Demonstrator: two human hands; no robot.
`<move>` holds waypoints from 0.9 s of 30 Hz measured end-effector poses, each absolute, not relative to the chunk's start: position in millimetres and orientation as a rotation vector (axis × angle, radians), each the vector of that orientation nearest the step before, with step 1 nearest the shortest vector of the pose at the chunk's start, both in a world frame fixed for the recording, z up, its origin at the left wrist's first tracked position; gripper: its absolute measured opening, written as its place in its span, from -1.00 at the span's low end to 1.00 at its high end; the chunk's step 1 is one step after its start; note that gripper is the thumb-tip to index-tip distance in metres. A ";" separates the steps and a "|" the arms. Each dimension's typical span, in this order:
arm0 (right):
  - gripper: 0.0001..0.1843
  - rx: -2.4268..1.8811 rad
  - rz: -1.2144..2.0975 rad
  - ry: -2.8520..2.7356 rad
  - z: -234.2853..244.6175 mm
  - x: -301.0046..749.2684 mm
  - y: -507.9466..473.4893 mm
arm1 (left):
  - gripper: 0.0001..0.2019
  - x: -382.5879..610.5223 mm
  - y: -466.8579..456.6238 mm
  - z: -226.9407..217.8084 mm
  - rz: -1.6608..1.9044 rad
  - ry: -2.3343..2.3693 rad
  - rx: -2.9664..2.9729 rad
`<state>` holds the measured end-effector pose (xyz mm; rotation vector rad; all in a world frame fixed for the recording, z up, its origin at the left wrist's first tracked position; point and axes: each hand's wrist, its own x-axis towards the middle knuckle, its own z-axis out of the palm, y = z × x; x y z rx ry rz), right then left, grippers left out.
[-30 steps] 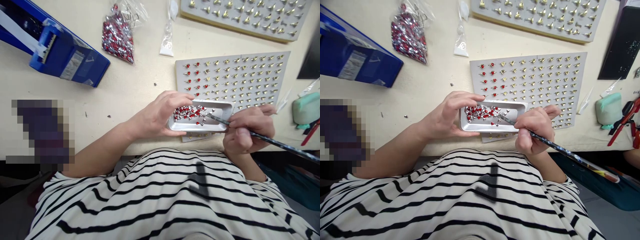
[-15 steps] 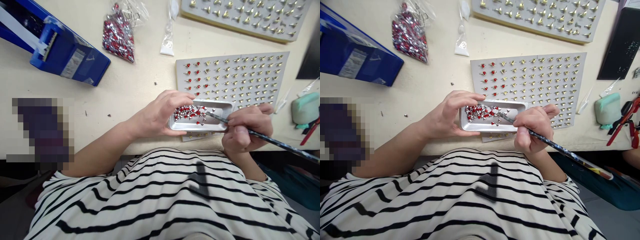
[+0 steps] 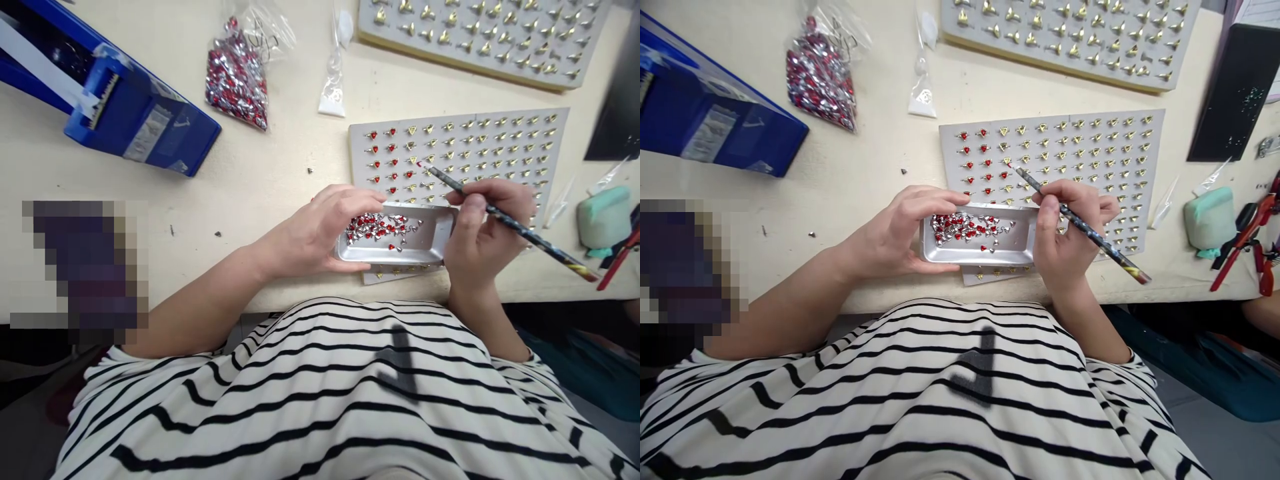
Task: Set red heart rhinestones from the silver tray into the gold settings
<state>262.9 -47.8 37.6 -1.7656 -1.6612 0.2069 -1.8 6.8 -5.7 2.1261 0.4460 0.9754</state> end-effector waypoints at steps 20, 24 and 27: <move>-0.79 -1.751 0.130 -1.714 33.1 260.5 -41.8 | -0.22 -2.1 6.7 -5.2 0.936 0.457 2.138; -0.77 -1.740 0.129 -1.707 32.6 261.4 -42.6 | -0.23 -1.9 6.5 -5.6 0.943 0.456 2.124; -0.77 -1.767 0.133 -1.708 32.8 261.7 -43.3 | -0.24 -1.7 6.7 -5.9 0.944 0.458 2.128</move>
